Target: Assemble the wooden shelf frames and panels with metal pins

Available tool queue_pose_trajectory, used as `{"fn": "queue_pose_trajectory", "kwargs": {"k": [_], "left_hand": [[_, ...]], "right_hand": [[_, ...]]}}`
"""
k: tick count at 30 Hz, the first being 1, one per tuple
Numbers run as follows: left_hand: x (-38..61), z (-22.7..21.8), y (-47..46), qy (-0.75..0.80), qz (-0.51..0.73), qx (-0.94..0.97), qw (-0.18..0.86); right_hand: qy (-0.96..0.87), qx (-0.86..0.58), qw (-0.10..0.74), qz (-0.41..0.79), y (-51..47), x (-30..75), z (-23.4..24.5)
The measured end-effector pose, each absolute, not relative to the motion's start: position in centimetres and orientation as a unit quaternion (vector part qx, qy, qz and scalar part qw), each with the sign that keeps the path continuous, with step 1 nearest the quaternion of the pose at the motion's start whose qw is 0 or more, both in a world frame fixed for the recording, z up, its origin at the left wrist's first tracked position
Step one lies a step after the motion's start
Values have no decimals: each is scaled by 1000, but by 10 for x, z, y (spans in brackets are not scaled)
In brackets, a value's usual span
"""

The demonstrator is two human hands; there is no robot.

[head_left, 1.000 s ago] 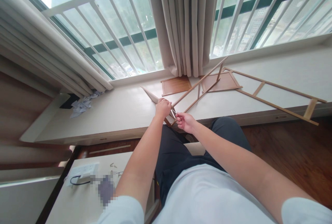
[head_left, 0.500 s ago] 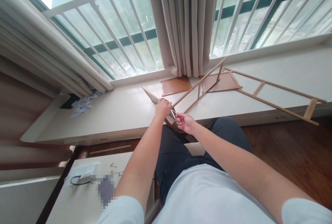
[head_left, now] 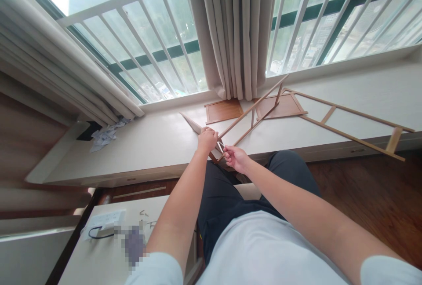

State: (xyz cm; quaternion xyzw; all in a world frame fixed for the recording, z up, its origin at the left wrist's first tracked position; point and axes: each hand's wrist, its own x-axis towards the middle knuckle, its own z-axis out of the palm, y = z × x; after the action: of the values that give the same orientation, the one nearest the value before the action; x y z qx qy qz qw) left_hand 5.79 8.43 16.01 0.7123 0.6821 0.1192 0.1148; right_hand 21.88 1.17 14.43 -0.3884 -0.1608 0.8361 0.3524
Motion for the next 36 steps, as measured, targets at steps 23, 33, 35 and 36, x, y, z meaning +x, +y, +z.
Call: {"fn": "queue_pose_trajectory", "kwargs": {"k": [23,33,35,36], "left_hand": [[55,155,87,677,124,718,109],[58,160,84,680,124,713,117],[58,160,84,680,123,713,119],[58,161,84,681,124,712,119]], "right_hand": [[-624,-519,366,455,19,230,137],[-715,-548,285,326,16,229,145],[-719,-550,279,322,17,230,147],[-720,-551,276,319,17,231,147]]}}
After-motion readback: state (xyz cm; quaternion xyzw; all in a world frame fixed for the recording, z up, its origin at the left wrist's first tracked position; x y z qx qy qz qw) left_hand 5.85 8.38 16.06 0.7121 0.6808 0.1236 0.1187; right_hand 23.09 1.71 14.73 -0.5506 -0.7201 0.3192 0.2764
